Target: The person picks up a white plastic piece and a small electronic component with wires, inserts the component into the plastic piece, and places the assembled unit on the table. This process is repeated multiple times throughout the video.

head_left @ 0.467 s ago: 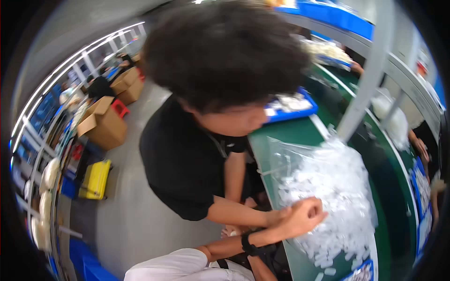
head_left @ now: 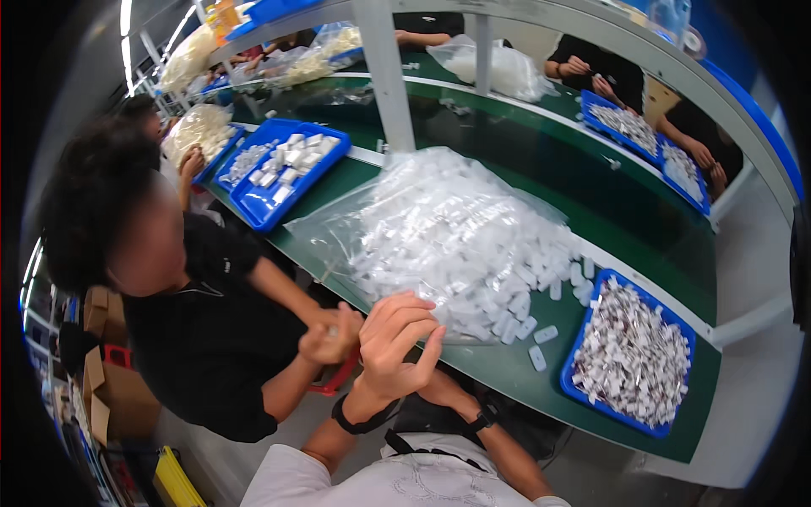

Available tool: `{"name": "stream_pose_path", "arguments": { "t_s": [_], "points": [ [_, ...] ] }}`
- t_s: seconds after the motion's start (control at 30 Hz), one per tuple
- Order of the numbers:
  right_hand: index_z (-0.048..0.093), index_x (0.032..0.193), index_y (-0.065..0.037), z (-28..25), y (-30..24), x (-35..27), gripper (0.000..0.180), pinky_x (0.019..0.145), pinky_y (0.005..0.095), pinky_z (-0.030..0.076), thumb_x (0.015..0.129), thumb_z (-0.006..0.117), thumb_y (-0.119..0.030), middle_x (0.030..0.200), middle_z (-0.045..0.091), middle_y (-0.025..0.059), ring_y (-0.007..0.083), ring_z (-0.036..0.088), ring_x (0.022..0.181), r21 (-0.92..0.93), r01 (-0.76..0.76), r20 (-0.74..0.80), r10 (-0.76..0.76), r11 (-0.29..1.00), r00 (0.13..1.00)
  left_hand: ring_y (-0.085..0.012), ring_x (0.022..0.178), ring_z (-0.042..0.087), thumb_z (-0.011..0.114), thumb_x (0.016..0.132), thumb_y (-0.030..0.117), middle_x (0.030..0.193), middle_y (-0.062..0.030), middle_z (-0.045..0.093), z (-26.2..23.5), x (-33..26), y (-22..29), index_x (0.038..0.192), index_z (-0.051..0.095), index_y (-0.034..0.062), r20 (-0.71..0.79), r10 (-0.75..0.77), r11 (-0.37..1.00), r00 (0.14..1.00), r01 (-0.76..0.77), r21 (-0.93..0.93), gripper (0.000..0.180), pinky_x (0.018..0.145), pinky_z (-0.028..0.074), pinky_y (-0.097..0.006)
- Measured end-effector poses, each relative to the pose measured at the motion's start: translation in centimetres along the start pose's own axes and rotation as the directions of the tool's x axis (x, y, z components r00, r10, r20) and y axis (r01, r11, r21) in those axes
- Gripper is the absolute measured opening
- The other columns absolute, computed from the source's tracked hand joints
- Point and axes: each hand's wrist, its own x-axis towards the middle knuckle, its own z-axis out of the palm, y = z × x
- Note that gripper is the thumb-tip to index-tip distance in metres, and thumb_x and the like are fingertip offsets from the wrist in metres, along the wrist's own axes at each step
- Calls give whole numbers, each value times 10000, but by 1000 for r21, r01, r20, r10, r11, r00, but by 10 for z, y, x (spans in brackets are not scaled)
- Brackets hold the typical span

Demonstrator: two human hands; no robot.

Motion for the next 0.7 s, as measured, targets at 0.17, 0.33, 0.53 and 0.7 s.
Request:
{"name": "stream_pose_path", "arguments": {
  "t_s": [0.17,0.33,0.53,0.7],
  "points": [
    [689,1149,15,-40,-76,-74,319,815,405,562,976,672,-252,1015,749,182,313,734,936,-207,-175,44,188,962,981,-301,792,685,769,745,-68,854,-120,692,35,-16,5,854,697,-6,110,-47,990,993,61,-127,144,683,544,-363],
    [673,1212,10,-73,-134,-138,384,861,405,562,993,659,-305,1100,738,161,307,729,991,-72,-180,96,186,981,978,-226,714,659,730,838,-68,853,-118,687,58,-24,9,968,725,-5,337,-161,947,928,241,-210,144,559,514,-300],
    [673,1259,-3,-113,-187,-189,380,849,370,566,979,683,-260,1098,734,127,279,727,980,-74,-226,-103,218,971,971,-237,722,664,765,814,-48,972,-102,684,106,-22,23,1032,730,33,503,-111,913,857,288,-289,235,562,508,-342],
    [737,1162,20,-151,-231,-216,289,856,343,581,888,756,-70,1082,750,143,247,743,971,80,-214,-301,229,973,926,-286,801,680,774,763,-33,1101,-75,638,125,-15,31,1079,697,53,685,23,934,729,228,-274,337,634,527,-417]
  ]
}}
